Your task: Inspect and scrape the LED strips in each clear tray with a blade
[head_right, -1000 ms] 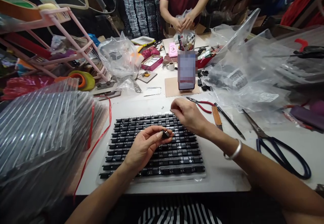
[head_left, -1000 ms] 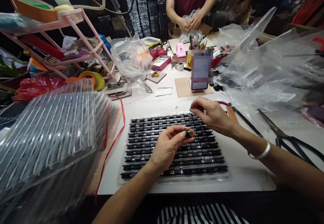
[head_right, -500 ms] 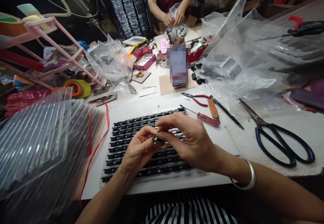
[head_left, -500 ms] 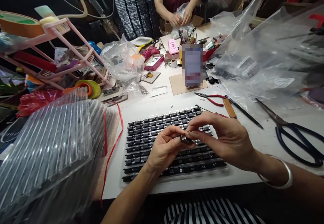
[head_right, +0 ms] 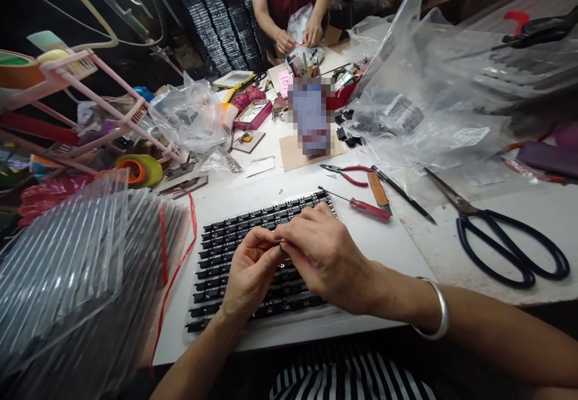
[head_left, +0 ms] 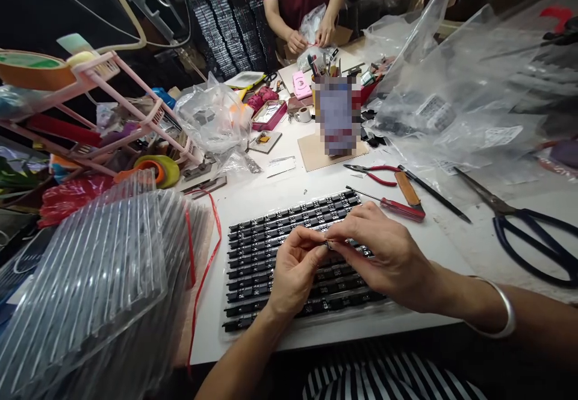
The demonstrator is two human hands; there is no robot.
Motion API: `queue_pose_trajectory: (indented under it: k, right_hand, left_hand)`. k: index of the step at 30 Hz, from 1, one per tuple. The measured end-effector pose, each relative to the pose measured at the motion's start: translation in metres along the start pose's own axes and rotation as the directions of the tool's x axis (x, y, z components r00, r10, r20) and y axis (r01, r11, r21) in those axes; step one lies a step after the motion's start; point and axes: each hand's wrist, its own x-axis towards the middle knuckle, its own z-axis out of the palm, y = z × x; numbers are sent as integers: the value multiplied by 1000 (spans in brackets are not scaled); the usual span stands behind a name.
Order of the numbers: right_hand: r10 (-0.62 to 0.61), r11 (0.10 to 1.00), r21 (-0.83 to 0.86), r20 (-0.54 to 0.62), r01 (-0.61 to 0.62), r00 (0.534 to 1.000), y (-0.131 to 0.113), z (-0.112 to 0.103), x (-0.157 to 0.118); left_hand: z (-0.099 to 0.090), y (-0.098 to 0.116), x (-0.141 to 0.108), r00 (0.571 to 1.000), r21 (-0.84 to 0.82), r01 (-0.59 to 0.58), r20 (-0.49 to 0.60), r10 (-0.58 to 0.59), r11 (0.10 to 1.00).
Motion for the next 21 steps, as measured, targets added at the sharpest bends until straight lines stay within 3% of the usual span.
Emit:
queue_pose_trajectory:
  k: [3,10,15,18,21]
  right_hand:
    - [-80,993,-88,-2,80,997,2,5,-5]
    - [-153,983,-115,-48,146,987,-4,6,-8]
    - [-98,995,-33,-70,96,993,-7,-6,4]
    - [-62,985,-167,-80,48,995,17,-20,6]
    - [120,879,-473,90,-63,989,63,-31,-6]
  left_hand:
    - [-1,0,1,1000,3,0,-20,0,1000]
    - [0,8,4,992,-275,107,90,-86,956]
    - [-4,9,5,982,-337,132,174,-76,932]
    - [-4,11,5,978,-315,124,199,-62,941]
    - [-3,12,5,978,-312,113,204,-50,943]
